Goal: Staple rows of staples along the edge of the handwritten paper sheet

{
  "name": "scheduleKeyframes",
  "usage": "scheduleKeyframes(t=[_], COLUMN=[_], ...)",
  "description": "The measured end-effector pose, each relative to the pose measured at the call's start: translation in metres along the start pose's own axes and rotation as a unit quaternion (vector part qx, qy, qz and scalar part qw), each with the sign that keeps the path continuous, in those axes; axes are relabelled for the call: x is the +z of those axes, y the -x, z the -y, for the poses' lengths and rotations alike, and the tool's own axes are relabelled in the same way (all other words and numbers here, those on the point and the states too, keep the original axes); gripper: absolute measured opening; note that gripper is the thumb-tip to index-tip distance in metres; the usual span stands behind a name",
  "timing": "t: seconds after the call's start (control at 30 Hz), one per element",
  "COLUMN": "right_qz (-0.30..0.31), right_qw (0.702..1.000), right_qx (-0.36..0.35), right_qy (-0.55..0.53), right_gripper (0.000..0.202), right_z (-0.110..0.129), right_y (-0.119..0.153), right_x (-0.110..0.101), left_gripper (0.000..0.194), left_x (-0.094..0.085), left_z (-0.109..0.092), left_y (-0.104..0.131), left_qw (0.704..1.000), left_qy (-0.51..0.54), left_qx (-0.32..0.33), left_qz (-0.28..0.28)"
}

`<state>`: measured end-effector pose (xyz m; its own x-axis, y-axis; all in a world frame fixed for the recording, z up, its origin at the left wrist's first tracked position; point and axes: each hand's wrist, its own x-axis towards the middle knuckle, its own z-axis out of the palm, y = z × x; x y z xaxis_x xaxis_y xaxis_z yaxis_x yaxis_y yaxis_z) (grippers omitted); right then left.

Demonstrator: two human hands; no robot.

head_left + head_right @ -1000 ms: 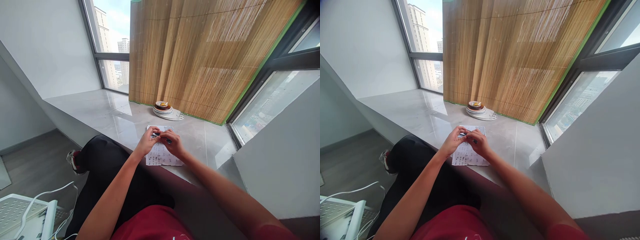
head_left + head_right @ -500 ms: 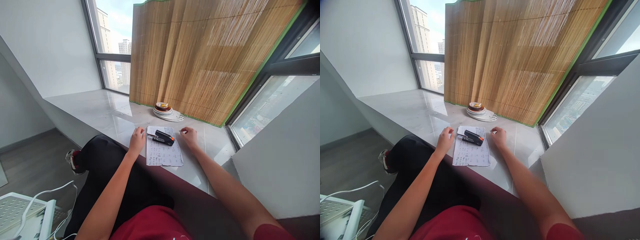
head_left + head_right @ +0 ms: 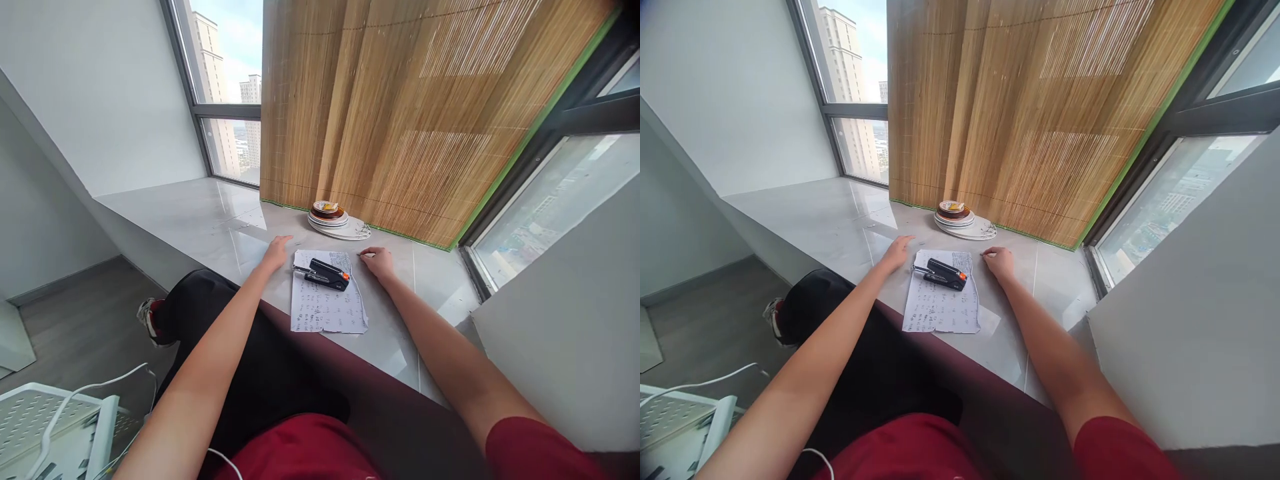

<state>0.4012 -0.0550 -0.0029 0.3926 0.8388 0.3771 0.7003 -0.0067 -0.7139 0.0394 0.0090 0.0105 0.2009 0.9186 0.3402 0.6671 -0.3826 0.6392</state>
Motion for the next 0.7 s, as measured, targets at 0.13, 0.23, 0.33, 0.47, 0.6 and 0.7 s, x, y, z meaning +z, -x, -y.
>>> scheduleKeyframes(t=[0.13,0.23,0.33,0.47,0.6,0.7], right_qz=[-0.017,0.13,0.309,0.317,0.318,0.319], right_qw=[0.993,0.946,0.875,0.854,0.855,0.858], right_qx=[-0.103,-0.245,-0.318,-0.367,-0.371,-0.37], right_qy=[-0.056,-0.166,-0.195,-0.186,-0.177,-0.159], right_gripper=[0.027,0.046,0.056,0.048,0.04,0.042], right_z=[0.021,0.047,0.071,0.081,0.078,0.075], right_y=[0.014,0.034,0.052,0.062,0.059,0.058], right_x=[-0.002,0.003,0.013,0.021,0.022,0.025], left_gripper=[0.053,0.057,0.054,0.033,0.029,0.029], left_x=[0.003,0.005,0.006,0.001,-0.008,-0.015], left_z=[0.004,0.006,0.004,0.0,0.0,0.001], left_y=[-0.022,-0.024,-0.019,-0.006,0.013,0.03], left_qw=[0.996,0.99,0.988,0.99,0.993,0.996], left_qy=[0.011,-0.037,-0.084,-0.103,-0.097,-0.075], left_qx=[0.049,0.077,0.083,0.071,0.056,0.036], left_qz=[0.067,0.109,0.103,0.065,0.027,-0.005])
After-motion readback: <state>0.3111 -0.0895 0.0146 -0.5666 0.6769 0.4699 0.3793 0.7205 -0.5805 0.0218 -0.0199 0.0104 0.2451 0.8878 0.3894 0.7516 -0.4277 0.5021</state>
